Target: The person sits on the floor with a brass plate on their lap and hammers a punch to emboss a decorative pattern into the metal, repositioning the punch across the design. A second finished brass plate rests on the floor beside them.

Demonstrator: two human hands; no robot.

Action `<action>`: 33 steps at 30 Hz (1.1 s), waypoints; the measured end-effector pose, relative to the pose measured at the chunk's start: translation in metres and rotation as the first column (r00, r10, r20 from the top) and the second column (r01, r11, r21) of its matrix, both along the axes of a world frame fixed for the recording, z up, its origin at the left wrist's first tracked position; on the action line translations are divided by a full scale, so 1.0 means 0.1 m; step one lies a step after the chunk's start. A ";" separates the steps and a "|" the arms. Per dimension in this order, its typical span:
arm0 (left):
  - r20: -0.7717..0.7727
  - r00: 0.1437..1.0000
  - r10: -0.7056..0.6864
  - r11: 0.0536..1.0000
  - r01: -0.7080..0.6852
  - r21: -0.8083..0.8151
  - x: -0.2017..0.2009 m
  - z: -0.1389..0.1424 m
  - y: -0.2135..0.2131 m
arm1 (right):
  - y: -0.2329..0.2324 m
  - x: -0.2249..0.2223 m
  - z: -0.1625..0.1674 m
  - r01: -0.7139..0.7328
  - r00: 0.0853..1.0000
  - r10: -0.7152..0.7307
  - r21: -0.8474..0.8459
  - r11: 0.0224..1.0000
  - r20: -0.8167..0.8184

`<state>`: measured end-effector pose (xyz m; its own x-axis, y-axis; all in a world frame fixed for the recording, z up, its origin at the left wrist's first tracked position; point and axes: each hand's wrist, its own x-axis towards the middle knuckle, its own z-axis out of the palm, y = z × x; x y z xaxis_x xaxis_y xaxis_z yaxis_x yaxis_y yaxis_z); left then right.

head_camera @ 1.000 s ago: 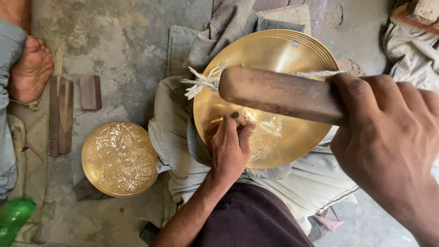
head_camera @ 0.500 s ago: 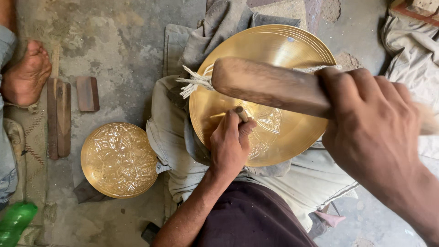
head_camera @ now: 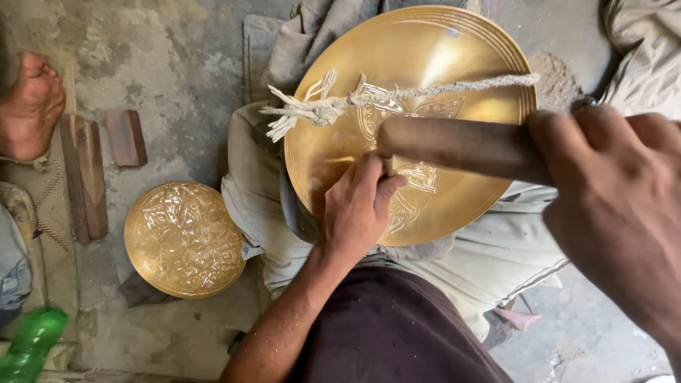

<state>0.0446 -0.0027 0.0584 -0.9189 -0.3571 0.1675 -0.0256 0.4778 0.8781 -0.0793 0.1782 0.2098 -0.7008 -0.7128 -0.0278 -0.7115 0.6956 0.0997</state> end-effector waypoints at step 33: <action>0.232 0.783 -0.577 0.791 0.606 -0.078 -0.47 -0.07 -0.14 | 0.79 0.61 -0.86 0.423 0.901 -0.362 -0.290 0.859 0.240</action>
